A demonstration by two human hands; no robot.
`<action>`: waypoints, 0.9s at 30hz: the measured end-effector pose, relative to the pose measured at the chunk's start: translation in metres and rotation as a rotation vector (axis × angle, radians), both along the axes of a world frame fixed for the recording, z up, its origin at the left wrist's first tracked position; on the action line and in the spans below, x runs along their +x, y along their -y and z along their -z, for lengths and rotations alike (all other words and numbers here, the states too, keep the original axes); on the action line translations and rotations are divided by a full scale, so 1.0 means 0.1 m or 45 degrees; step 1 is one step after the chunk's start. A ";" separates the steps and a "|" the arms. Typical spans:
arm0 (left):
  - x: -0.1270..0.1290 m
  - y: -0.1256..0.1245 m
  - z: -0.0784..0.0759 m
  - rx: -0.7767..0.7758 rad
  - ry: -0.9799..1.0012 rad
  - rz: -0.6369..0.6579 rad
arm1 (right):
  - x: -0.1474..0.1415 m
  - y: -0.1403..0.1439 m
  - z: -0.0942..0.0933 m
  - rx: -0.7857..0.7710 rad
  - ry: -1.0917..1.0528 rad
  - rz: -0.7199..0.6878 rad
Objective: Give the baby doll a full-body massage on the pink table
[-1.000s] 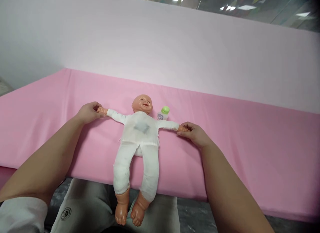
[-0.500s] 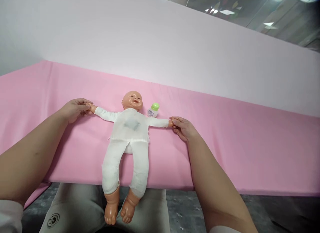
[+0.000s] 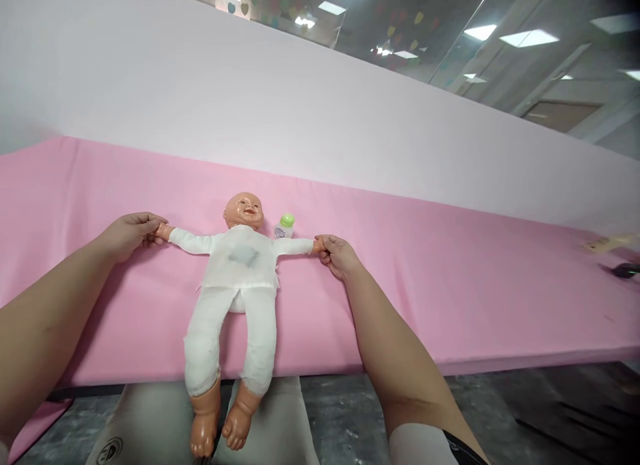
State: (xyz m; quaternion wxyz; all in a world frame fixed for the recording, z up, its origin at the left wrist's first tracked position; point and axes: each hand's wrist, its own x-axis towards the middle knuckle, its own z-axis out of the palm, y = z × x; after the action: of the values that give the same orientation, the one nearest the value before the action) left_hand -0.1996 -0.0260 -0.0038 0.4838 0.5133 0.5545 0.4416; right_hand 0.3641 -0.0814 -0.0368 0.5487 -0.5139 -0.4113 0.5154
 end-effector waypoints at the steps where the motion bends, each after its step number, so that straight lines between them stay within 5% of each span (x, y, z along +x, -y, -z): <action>1: 0.00 0.01 -0.01 -0.029 0.041 0.021 | 0.01 0.01 -0.01 0.001 -0.011 -0.026; 9: -0.04 0.03 -0.02 -0.028 0.070 0.072 | 0.00 0.07 -0.06 0.017 -0.012 -0.143; 19: -0.01 0.02 0.02 -0.013 0.084 0.008 | -0.02 0.01 -0.01 0.005 0.008 -0.009; 27: -0.04 0.04 0.02 0.011 0.095 0.077 | 0.00 0.08 -0.06 0.004 -0.023 -0.145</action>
State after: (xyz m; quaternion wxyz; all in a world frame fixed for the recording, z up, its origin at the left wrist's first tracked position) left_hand -0.2035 -0.0303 -0.0060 0.5150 0.5150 0.5183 0.4482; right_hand 0.3644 -0.0896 -0.0310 0.5230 -0.4842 -0.4357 0.5497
